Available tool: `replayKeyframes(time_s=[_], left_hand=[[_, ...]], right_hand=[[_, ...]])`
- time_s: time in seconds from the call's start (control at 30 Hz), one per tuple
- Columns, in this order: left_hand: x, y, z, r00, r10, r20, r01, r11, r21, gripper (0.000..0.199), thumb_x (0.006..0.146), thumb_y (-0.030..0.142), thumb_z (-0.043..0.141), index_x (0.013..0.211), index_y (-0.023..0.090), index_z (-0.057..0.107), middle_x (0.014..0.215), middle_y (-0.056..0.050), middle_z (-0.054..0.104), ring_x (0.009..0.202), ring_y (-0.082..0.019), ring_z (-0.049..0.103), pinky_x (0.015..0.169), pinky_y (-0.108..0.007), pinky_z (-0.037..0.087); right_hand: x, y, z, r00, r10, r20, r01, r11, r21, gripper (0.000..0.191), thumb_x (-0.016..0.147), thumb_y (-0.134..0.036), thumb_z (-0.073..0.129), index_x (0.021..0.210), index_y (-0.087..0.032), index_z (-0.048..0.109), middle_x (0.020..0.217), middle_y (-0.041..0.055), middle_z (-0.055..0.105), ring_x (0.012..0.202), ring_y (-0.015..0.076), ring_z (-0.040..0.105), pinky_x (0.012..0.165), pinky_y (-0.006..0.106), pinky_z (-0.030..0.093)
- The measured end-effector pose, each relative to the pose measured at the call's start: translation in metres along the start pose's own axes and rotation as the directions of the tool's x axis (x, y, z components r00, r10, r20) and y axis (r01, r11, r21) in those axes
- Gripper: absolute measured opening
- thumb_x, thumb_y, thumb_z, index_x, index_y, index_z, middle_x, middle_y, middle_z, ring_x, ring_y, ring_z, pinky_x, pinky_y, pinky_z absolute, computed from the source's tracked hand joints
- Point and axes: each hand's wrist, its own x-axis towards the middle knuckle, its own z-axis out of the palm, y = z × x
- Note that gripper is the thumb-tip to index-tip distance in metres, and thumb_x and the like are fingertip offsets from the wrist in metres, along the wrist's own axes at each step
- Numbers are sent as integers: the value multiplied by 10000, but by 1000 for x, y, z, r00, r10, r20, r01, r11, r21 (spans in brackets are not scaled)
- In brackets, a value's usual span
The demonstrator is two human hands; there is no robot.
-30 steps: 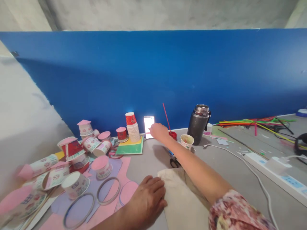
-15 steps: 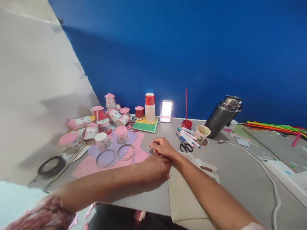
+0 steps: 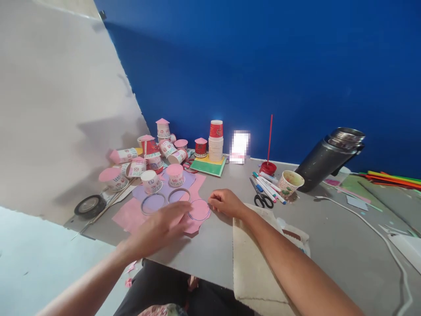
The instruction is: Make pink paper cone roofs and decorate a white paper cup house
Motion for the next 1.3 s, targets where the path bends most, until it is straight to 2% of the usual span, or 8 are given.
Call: replayKeyframes(time_s=[0.07,0.13,0.27,0.43,0.6,0.9,1.07,1.3], left_hand=[[-16,-24,-1,968,-215,-129,215,976,-14,302,953,321,520,1190,195,659,1212,-105,705,1120,-242,668,937,-365,562],[-31,-38,1,934,-305,-185,294,952,-83,296,965,352,494,1145,202,675,1211,-103,700,1063,-233,691,800,-322,610],[-42,-41,10,956,-210,-203,217,976,10,259,964,324,507,1087,201,698,1230,-98,693,1138,-240,663,916,-371,587],[-26,-28,26,992,-14,-124,30,991,131,229,968,235,498,1095,196,684,1287,-114,666,1332,-278,523,1052,-456,494],[-16,-21,39,995,74,-63,-60,978,199,216,963,228,501,1092,194,671,1350,-129,613,1413,-311,415,1073,-503,442],[-26,-23,40,995,98,-30,-91,979,183,169,959,223,522,991,207,687,1304,-99,629,1413,-303,403,1097,-484,395],[-14,-41,33,985,0,-175,43,968,246,209,940,152,504,1041,185,684,1126,-106,707,1225,-301,558,984,-480,470],[3,-54,32,992,-64,-107,97,934,344,217,923,121,483,891,179,689,909,-100,682,978,-266,623,848,-434,473]], right_hand=[[0,-1,0,1000,-15,21,16,999,-38,183,842,-311,561,778,-183,675,621,-18,639,500,109,541,527,225,399],[-1,-2,0,999,-34,30,36,996,-76,180,848,-296,563,787,-183,689,635,-17,649,507,108,546,536,225,396],[-1,-2,0,997,-73,8,73,988,-135,189,871,-278,554,791,-182,696,651,-14,664,546,114,566,581,229,401],[-2,-1,1,992,-124,-35,114,973,-200,183,887,-252,557,798,-188,703,726,3,709,663,137,615,665,244,415],[-1,0,3,983,-176,-51,157,953,-259,160,883,-219,575,835,-200,726,836,17,746,772,158,641,731,259,420],[0,2,2,983,-177,-54,153,941,-302,164,890,-219,583,832,-197,735,851,28,753,789,166,649,737,262,415],[1,1,1,986,-163,-22,148,937,-318,181,898,-220,567,827,-192,731,834,27,748,757,162,640,700,258,401],[-1,0,1,987,-161,1,153,934,-323,147,890,-275,613,843,-206,734,832,17,734,741,154,620,681,256,393]])
